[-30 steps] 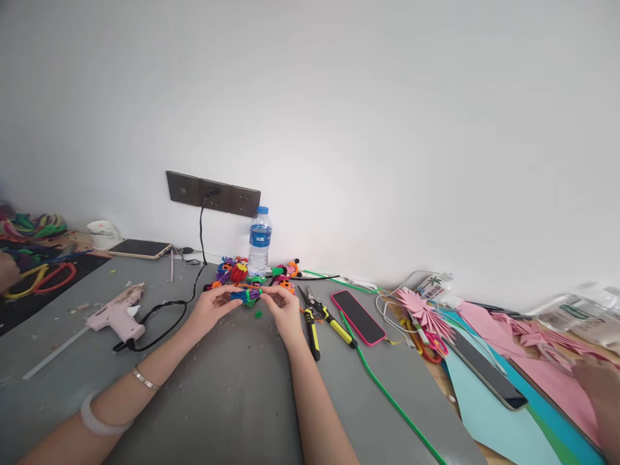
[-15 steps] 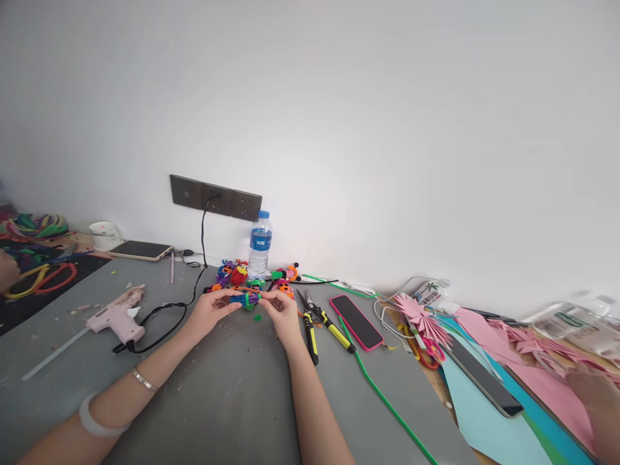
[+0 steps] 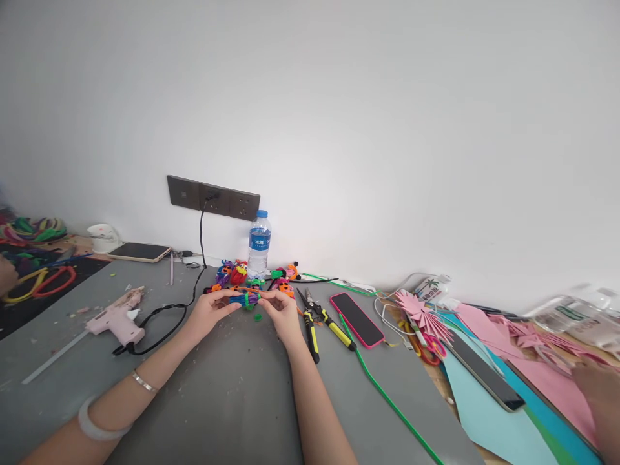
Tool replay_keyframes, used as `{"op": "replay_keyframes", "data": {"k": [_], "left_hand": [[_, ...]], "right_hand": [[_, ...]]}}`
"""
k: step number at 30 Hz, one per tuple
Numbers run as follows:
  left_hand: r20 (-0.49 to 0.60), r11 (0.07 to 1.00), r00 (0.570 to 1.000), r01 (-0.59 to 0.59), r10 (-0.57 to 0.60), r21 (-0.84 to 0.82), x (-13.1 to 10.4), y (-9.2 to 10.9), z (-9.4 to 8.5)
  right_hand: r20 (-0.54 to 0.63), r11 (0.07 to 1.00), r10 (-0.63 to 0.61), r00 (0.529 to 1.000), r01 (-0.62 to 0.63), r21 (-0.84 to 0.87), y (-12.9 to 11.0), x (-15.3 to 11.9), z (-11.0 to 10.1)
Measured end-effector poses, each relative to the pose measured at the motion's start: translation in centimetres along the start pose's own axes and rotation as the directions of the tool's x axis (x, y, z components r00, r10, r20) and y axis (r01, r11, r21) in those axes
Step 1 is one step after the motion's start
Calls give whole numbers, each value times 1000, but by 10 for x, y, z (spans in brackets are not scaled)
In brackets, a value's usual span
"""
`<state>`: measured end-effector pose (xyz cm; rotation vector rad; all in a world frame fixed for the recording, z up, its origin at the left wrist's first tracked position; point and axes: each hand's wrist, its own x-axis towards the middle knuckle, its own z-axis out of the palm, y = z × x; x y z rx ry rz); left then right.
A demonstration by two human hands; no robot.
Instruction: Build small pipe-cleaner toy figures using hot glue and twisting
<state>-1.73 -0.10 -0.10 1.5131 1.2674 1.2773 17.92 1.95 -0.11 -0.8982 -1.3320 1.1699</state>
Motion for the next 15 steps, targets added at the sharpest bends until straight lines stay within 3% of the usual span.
{"op": "replay_keyframes", "data": {"k": [15], "left_hand": [[12, 1000, 1000, -19, 18, 10, 0, -1, -1]], "right_hand": [[6, 999, -19, 1000, 19, -30, -2, -1, 0]]}}
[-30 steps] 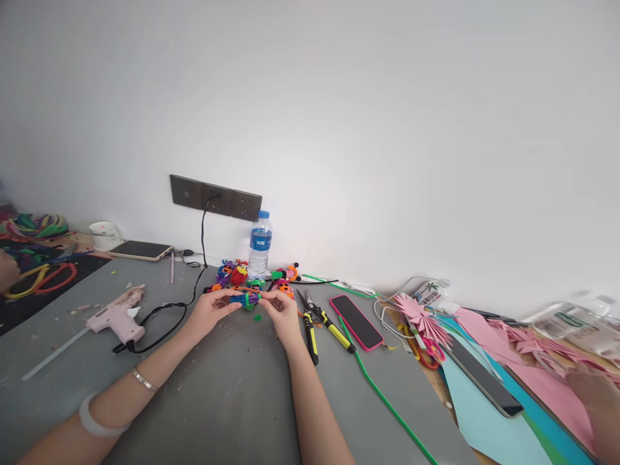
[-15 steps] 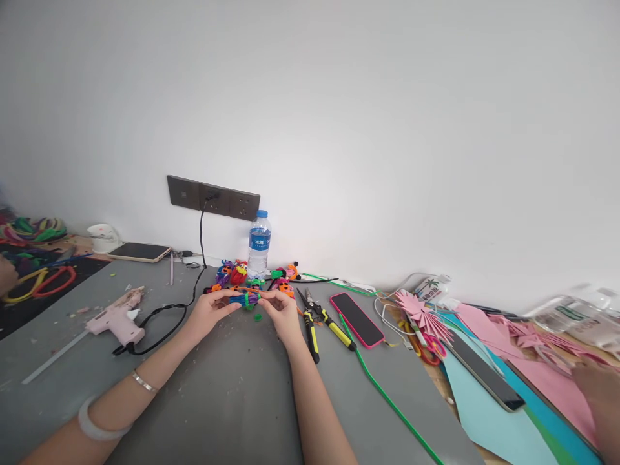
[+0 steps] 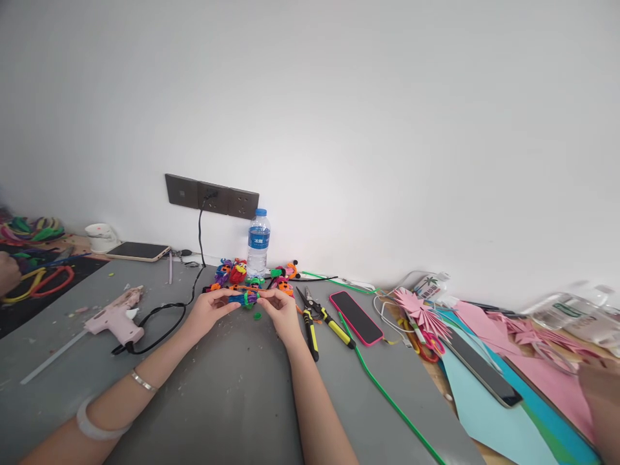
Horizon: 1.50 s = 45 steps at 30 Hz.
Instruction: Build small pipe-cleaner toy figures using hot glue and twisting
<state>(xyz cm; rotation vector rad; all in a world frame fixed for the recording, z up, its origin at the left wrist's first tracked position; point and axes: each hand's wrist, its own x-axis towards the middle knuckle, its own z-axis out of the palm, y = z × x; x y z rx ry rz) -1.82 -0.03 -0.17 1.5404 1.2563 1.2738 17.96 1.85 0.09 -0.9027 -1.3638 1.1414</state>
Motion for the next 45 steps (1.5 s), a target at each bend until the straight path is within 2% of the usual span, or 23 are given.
{"op": "replay_keyframes", "data": {"k": [15, 26, 36, 45], "left_hand": [[7, 1000, 1000, 0, 0, -8, 0, 0, 1], [45, 999, 999, 5, -4, -33, 1, -2, 1], [47, 1000, 999, -3, 4, -20, 1, -2, 1], [35, 999, 999, -37, 37, -14, 0, 0, 0]], "right_hand": [[22, 999, 19, 1000, -20, 47, 3, 1, -2], [56, 981, 156, 986, -162, 110, -4, 0, -2], [85, 962, 178, 980, -191, 197, 4, 0, -4], [95, 951, 235, 967, -249, 182, 6, 0, -5]]}}
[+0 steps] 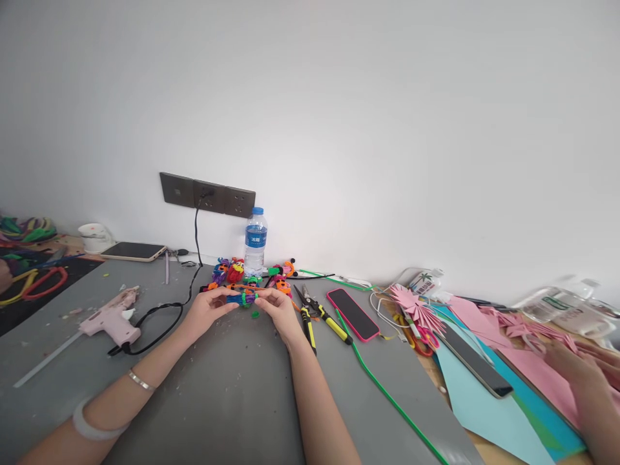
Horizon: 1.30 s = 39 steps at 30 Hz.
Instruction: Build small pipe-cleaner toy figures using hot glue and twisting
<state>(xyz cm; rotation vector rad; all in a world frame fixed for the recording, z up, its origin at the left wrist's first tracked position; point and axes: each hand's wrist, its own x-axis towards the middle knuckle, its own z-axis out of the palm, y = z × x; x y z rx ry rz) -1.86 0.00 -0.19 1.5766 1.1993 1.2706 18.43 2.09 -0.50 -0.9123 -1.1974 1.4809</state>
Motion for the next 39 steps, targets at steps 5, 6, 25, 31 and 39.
{"op": "replay_keyframes", "data": {"k": [5, 6, 25, 31, 39], "left_hand": [[-3, 1000, 1000, 4, -4, 2, 1, 1, 0], [-1, 1000, 1000, 13, -13, -15, 1, 1, 0], [-8, 998, 1000, 11, -11, -64, 2, 3, 0], [-4, 1000, 1000, 16, -16, -22, 1, 3, 0], [19, 999, 999, 36, -36, -23, 2, 4, -2]], "right_hand": [[1, 999, -35, 999, 35, -30, -3, -1, 3], [-5, 998, -52, 999, 52, -36, -4, -1, 4], [46, 972, -191, 981, 195, -131, 2, -1, 7], [40, 970, -185, 982, 189, -154, 3, -1, 5], [59, 965, -200, 978, 207, -160, -1, -3, 8]]}}
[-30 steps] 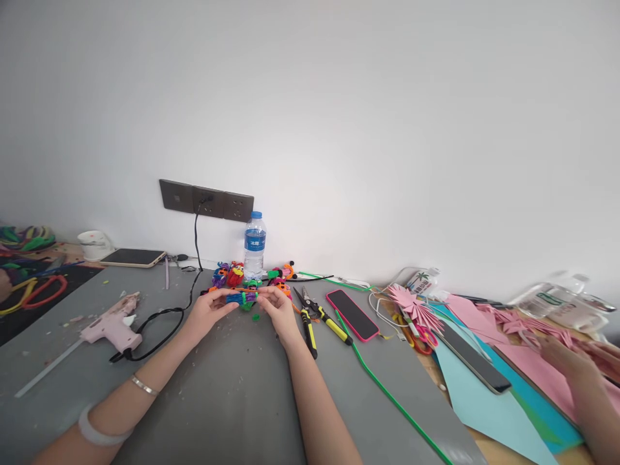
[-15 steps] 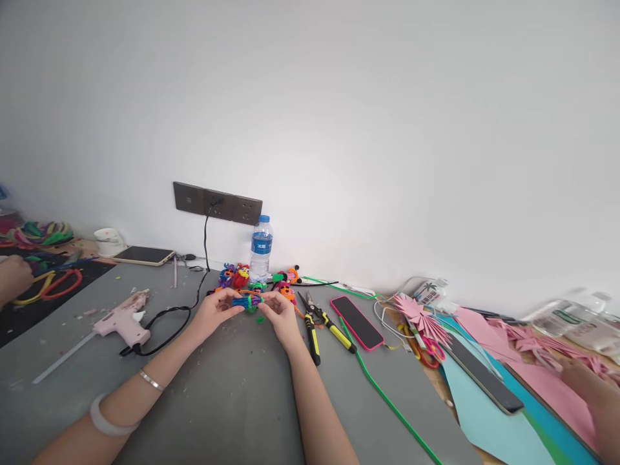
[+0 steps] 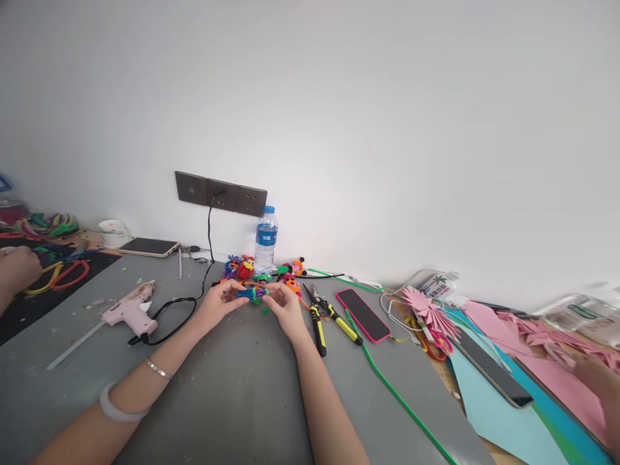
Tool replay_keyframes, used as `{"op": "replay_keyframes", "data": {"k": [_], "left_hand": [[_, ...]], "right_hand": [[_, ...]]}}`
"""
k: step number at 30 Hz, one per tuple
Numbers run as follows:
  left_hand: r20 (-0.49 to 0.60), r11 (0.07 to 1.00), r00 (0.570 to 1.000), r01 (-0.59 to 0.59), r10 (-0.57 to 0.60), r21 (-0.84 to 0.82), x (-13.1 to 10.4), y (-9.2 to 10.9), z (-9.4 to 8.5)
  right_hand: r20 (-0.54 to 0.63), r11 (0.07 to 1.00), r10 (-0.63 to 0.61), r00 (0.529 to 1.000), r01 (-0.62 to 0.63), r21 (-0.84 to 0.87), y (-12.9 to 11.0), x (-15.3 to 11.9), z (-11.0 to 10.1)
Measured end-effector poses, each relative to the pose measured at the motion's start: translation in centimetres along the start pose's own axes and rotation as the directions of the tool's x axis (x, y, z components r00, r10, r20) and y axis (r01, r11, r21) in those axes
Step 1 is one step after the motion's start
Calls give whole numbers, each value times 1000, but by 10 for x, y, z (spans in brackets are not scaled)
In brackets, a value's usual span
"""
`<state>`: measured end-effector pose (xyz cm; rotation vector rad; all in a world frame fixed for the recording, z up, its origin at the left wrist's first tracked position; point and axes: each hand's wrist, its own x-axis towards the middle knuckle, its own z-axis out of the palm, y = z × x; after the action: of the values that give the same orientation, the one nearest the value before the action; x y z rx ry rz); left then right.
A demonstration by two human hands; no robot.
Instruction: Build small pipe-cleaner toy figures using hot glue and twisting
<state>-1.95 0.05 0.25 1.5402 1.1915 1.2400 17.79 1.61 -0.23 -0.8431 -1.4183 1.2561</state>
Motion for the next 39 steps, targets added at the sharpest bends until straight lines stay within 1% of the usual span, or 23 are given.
{"op": "replay_keyframes", "data": {"k": [4, 10, 13, 16, 21, 28, 31, 34, 39], "left_hand": [[-24, 1000, 1000, -7, 7, 7, 1, 0, 0], [10, 997, 1000, -1, 0, 83, 0, 7, 1], [10, 994, 1000, -7, 6, 112, -1, 7, 2], [-1, 993, 1000, -27, 27, 115, -1, 6, 3], [-14, 993, 1000, -23, 25, 117, -1, 4, 6], [-14, 990, 999, -30, 32, 140, 0, -1, 5], [-11, 987, 999, -30, 33, 158, -1, 0, 4], [16, 984, 1000, -24, 22, 176, -4, 3, 4], [44, 978, 998, -57, 49, 203, -5, 6, 6]], "right_hand": [[-21, 1000, -22, 1000, 22, 0, -5, -1, 2], [14, 997, 70, 997, -71, 29, -5, -1, -1], [31, 994, 84, 996, -86, 61, -4, -1, -1], [32, 995, 66, 997, -68, 68, -3, -1, -1], [-27, 999, 20, 999, -19, 37, -5, 2, -4], [58, 1000, -12, 998, 11, 26, -8, 0, -5], [78, 999, 11, 997, -14, 35, -9, -1, -3], [83, 998, 39, 996, -43, 39, -12, -2, -4], [114, 999, 39, 993, -38, -13, -17, -2, -7]]}}
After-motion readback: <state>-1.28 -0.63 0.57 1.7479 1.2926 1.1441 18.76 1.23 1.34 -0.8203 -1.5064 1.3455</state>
